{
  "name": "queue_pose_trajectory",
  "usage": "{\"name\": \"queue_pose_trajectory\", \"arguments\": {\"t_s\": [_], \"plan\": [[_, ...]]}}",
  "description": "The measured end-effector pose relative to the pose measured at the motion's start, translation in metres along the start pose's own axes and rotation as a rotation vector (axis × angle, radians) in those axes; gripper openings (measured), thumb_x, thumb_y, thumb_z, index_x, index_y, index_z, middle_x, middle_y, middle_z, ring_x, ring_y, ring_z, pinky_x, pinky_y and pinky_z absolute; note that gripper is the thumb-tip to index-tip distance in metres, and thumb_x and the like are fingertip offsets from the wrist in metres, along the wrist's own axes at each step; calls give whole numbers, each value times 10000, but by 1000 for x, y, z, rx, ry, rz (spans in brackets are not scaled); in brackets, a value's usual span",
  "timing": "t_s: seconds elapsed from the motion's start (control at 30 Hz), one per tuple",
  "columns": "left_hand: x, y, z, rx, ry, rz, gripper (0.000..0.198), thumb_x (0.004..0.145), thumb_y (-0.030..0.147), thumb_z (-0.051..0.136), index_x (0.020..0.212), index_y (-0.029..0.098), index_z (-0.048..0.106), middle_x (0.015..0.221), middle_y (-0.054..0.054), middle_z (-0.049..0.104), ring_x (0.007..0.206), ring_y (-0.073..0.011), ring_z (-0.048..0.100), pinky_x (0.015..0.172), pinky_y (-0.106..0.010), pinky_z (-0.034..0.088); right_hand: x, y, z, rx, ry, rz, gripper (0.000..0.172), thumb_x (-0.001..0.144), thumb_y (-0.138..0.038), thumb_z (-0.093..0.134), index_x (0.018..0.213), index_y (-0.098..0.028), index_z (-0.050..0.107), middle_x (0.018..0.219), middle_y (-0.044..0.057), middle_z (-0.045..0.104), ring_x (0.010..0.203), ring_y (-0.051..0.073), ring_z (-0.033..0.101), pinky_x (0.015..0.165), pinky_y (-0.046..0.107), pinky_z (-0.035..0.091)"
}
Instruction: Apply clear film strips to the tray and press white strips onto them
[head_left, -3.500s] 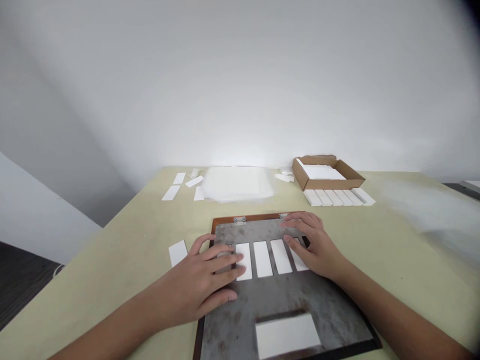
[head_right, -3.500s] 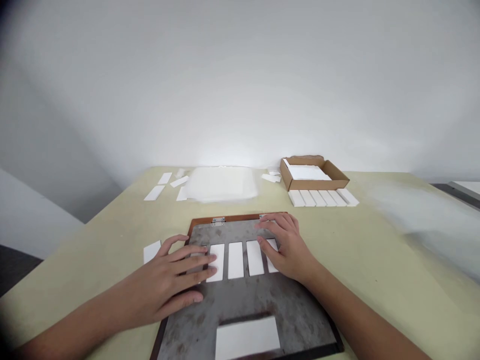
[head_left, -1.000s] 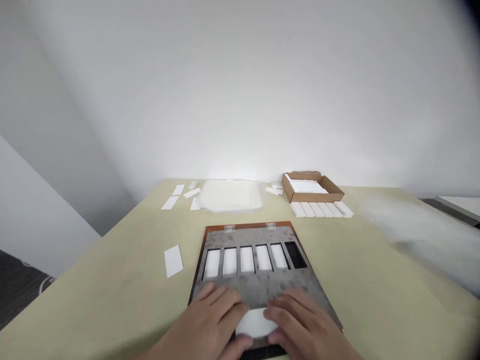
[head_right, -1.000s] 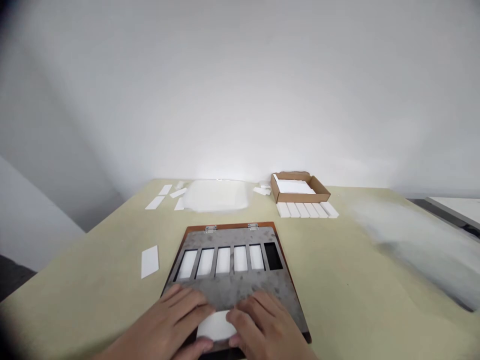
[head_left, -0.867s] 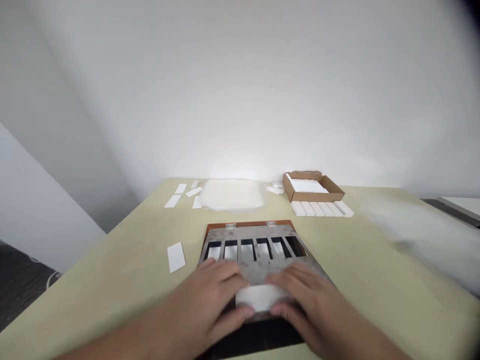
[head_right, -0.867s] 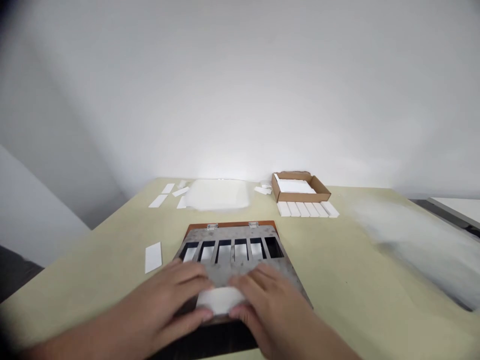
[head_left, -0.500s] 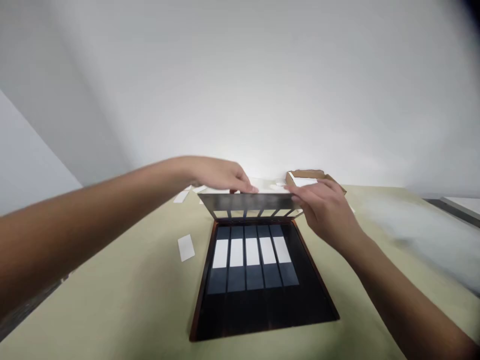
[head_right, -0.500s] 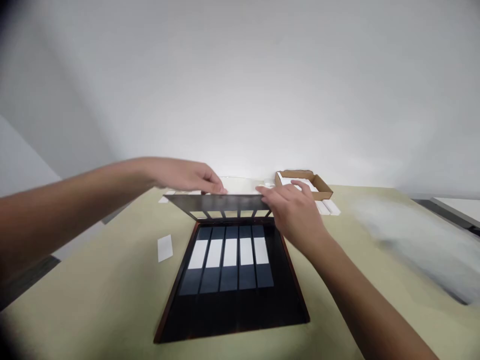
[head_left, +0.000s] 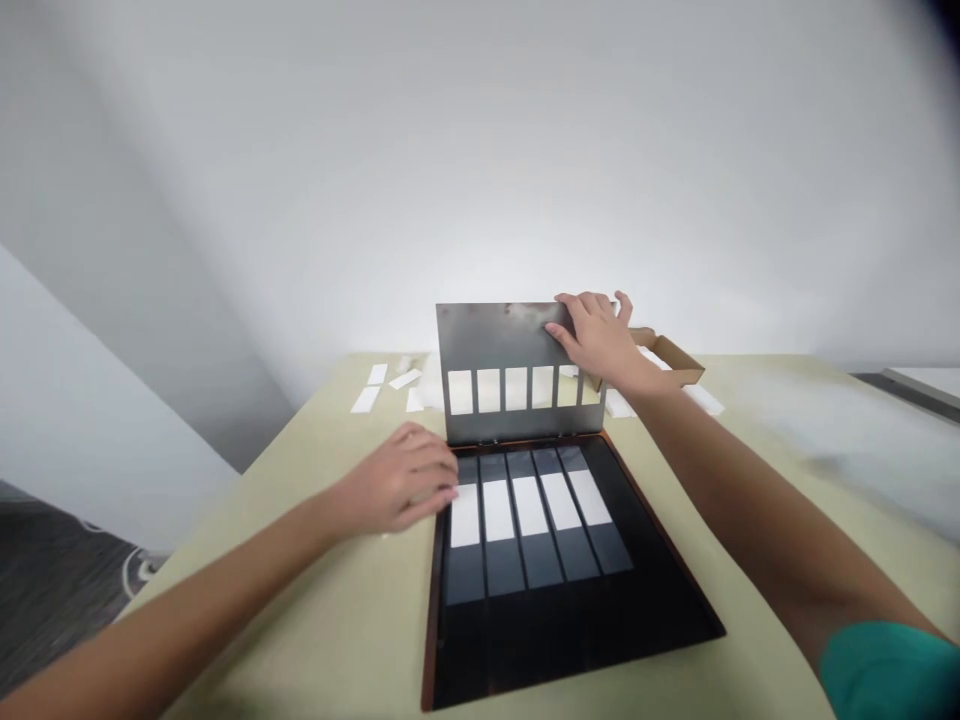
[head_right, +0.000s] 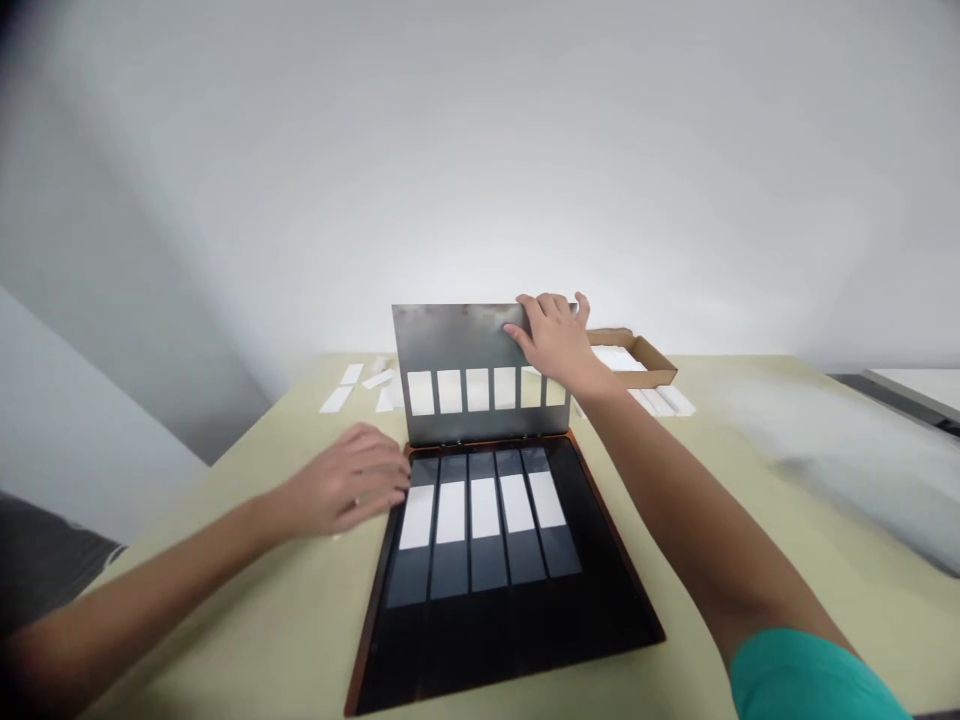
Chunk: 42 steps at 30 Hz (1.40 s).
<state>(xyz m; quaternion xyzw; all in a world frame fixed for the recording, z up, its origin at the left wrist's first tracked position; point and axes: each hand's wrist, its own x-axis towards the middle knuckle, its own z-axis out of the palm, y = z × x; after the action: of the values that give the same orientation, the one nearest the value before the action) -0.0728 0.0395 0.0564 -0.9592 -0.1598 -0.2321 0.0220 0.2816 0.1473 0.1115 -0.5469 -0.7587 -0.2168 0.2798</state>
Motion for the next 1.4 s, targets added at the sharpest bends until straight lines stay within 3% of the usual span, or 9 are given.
{"name": "queue_pose_trajectory", "arguments": {"t_s": [0.23,0.4,0.53,0.63,0.93,1.07,1.17,1.27,1.4], "plan": [[-39,17,29,-213,-32,-63,251,1075,276,483,1179,212,702,1121,-68,762,1045,-242,611,939,-413,386,22,8,15,-5,-76,17,530,1085,-535,330,1401,-198,590,1341,167,663,1345,386,502,1200,708,131],[-39,18,32,-331,-33,-208,266,1096,208,432,1132,235,695,1090,-9,772,1003,-203,608,907,-386,355,-28,-61,-9,63,7,57,493,1056,-510,467,1436,-211,563,1480,172,572,1407,378,456,1187,643,250],[-39,19,36,-368,-22,-246,257,1089,198,443,1113,240,695,1075,10,772,985,-201,591,889,-392,338,-107,-133,-29,301,-452,-387,588,1046,-609,519,1502,-239,520,1468,98,633,1427,337,468,1261,661,106],[-41,20,41,-361,-5,-237,262,1076,182,445,1143,233,693,1074,3,768,983,-211,574,880,-407,326,-144,-155,-27,442,-594,-456,742,998,-708,548,1507,-169,519,1462,119,641,1451,332,444,1291,633,76],[-52,22,49,-231,55,-206,282,1037,171,490,1198,193,720,989,-84,584,883,-227,490,788,-403,347,-159,-152,-5,571,-516,-389,955,809,-845,674,1434,-126,596,1347,130,704,1360,339,516,1311,630,19],[-54,20,47,-201,73,-143,262,1032,182,472,1174,161,691,969,-94,581,847,-231,518,736,-403,372,-157,-155,-4,545,-515,-378,790,892,-784,642,1368,-153,643,1323,109,725,1254,310,560,1310,619,46],[-55,25,41,-175,122,80,296,1050,338,481,1144,145,683,854,-77,585,713,-220,495,642,-401,362,-154,-154,-1,548,-510,-356,619,951,-677,656,1324,-183,673,1305,84,742,1192,291,570,1298,613,60],[-53,37,36,-157,12,257,458,1010,515,574,1219,127,698,782,-56,604,659,-209,498,582,-397,361,-153,-152,4,567,-476,-324,504,975,-562,688,1338,-213,670,1228,56,772,1156,277,571,1279,595,96],[-47,44,37,-152,-89,172,597,1011,609,577,1300,96,675,839,-65,640,701,-209,518,646,-392,391,-154,-152,8,558,-437,-284,442,1007,-453,670,1387,-230,641,1115,41,793,1160,280,561,1250,593,133]]}}
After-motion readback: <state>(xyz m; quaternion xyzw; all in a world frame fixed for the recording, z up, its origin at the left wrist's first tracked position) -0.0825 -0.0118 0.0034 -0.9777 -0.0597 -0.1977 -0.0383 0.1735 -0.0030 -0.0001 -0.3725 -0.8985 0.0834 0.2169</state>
